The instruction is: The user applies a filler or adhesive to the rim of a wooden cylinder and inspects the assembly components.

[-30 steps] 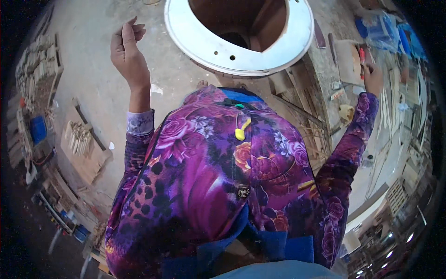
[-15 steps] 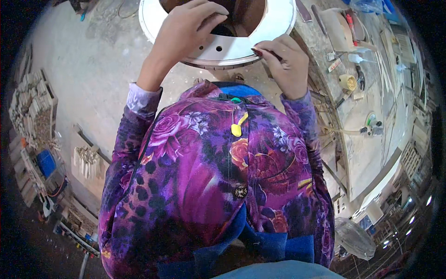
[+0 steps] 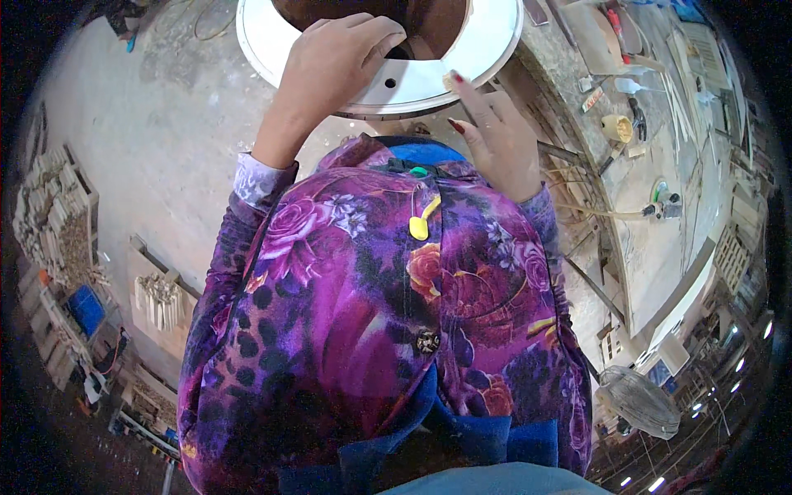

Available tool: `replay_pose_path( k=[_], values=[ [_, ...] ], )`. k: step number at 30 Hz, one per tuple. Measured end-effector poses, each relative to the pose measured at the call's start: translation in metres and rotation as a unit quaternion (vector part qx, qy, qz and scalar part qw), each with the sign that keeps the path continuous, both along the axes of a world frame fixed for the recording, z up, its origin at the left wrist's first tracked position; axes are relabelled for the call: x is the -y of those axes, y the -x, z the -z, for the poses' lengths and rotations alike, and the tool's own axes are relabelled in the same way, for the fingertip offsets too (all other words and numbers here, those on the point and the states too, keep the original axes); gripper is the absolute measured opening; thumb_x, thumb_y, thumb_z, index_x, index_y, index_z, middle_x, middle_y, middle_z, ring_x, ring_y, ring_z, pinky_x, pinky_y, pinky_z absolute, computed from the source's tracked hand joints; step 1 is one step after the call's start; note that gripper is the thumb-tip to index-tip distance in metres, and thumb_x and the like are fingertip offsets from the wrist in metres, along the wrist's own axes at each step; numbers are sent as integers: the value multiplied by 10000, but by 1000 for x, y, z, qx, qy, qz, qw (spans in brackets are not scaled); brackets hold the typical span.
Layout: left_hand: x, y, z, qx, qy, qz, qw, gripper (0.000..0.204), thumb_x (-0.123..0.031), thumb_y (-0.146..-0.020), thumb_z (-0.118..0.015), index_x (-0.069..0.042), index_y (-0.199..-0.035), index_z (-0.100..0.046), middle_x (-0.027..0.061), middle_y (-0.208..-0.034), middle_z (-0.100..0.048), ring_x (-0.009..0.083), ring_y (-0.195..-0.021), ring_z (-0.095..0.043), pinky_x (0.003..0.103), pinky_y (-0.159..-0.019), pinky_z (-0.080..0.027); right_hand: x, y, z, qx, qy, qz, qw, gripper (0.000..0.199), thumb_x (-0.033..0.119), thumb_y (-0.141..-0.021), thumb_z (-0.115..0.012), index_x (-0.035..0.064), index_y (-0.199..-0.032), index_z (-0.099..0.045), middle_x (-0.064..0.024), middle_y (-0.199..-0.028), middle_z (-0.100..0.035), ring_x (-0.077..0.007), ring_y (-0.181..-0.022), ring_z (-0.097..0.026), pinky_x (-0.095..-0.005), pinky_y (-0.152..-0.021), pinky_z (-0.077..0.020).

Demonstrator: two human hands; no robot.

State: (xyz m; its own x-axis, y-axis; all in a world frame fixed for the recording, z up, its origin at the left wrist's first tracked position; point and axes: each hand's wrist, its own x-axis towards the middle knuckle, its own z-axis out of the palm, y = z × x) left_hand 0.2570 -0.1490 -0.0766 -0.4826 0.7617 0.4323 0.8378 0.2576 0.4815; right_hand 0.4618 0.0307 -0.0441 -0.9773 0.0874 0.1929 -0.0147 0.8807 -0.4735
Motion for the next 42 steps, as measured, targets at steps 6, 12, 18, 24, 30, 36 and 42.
replay_pose_path(
  k=[6, 12, 18, 24, 30, 36, 42],
  values=[
    [-1, -6, -4, -7, 12, -10, 1000, 166, -231, -958, -613, -155, -1044, -732, 78, -896, -705, 329, -808, -686, 447, -723, -547, 4, -11, 0, 27, -4, 5, 1000, 693, 122, -903, -678, 308, -1537, -471, -111, -958, -564, -341, -831, -598, -453, -718, -521],
    [-1, -10, -5, -19, 14, -25, 999, 166, -235, -961, -608, -162, -1055, -724, 82, -903, -726, 323, -797, -698, 441, -719, -554, 10, -6, 3, 20, 16, 8, 1000, 678, 99, -908, -661, 296, -1532, -482, -116, -921, -541, -333, -782, -585, -449, -692, -507],
    [1, -7, -1, -31, 28, -26, 999, 166, -237, -960, -612, -166, -1070, -713, 74, -909, -740, 310, -789, -704, 429, -710, -554, 9, -15, 8, 9, 37, -3, 999, 687, 75, -903, -649, 290, -1533, -479, -117, -911, -540, -333, -774, -587, -442, -682, -507],
    [1, -7, 0, -36, 19, -25, 999, 157, -236, -960, -619, -167, -1068, -710, 67, -901, -740, 303, -774, -705, 422, -710, -553, 10, -2, 6, 10, 53, -31, 998, 698, 43, -898, -619, 287, -1536, -473, -118, -901, -545, -333, -799, -596, -438, -708, -519],
    [2, -7, -1, -28, 24, -28, 999, 155, -239, -957, -626, -170, -1068, -710, 69, -908, -740, 311, -781, -704, 425, -709, -551, 9, -5, 5, 14, 75, -61, 995, 670, 30, -903, -589, 279, -1519, -500, -125, -888, -561, -336, -810, -610, -431, -733, -524],
    [4, -5, -1, -25, 23, -28, 999, 164, -244, -956, -627, -165, -1073, -711, 75, -913, -741, 323, -788, -703, 438, -707, -552, 8, 7, 2, 35, 73, -64, 995, 650, 50, -916, -601, 279, -1517, -507, -122, -895, -621, -313, -801, -629, -411, -737, -528],
    [7, -9, -7, -5, 72, -31, 997, 227, -256, -1005, -582, -142, -1133, -731, 75, -1055, -749, 318, -919, -710, 424, -797, -559, -10, 10, -12, 175, 224, -2, 959, 646, 61, -904, -639, 242, -1512, -518, -126, -904, -678, -206, -653, -580, -338, -651, -505]
  ],
)
